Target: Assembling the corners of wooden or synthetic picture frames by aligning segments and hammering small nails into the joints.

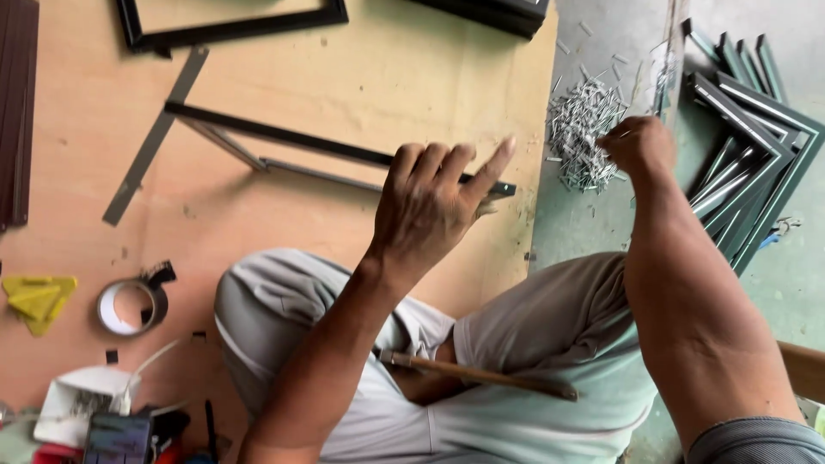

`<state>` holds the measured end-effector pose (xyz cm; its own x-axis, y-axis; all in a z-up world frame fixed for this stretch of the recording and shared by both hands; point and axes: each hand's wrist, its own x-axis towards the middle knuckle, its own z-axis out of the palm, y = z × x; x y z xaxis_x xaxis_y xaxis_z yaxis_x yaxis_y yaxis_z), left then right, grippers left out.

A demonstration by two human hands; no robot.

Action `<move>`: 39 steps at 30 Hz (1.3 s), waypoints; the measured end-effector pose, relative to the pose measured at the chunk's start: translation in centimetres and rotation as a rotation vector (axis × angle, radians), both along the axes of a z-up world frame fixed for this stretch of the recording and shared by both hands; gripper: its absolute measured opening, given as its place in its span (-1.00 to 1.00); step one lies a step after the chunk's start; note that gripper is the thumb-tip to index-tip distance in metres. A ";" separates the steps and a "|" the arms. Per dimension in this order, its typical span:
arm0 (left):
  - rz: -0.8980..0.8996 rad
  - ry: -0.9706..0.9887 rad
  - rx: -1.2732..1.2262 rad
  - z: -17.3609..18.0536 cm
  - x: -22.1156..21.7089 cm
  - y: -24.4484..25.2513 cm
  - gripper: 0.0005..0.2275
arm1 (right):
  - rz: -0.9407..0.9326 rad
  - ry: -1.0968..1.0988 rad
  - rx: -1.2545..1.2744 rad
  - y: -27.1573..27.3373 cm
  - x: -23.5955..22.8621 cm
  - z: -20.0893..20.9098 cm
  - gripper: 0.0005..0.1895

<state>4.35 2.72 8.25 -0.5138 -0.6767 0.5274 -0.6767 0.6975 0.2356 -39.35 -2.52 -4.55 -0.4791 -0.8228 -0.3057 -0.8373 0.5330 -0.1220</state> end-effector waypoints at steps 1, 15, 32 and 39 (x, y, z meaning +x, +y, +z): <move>0.001 0.043 0.002 0.0 0.1 0.1 -0.46 | -0.046 -0.042 0.006 0.0 0.1 0.3 -0.77; 0.045 0.148 0.044 -0.5 -0.3 0.8 -0.54 | -0.187 -0.230 -0.150 1.3 1.2 2.9 -0.91; 0.071 0.050 0.007 -1.7 -0.4 0.1 -0.36 | 0.192 -0.870 -0.603 0.3 10.0 10.9 -0.78; 0.107 0.062 0.006 -0.8 -0.6 0.3 -0.39 | 0.350 -1.238 -0.732 6.5 16.3 13.6 -0.93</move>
<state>3.75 3.00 7.42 -0.4051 -0.7292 0.5515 -0.7311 0.6206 0.2835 -23.05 3.95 9.06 0.0212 -0.9865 0.1622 -0.0720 -0.1633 -0.9839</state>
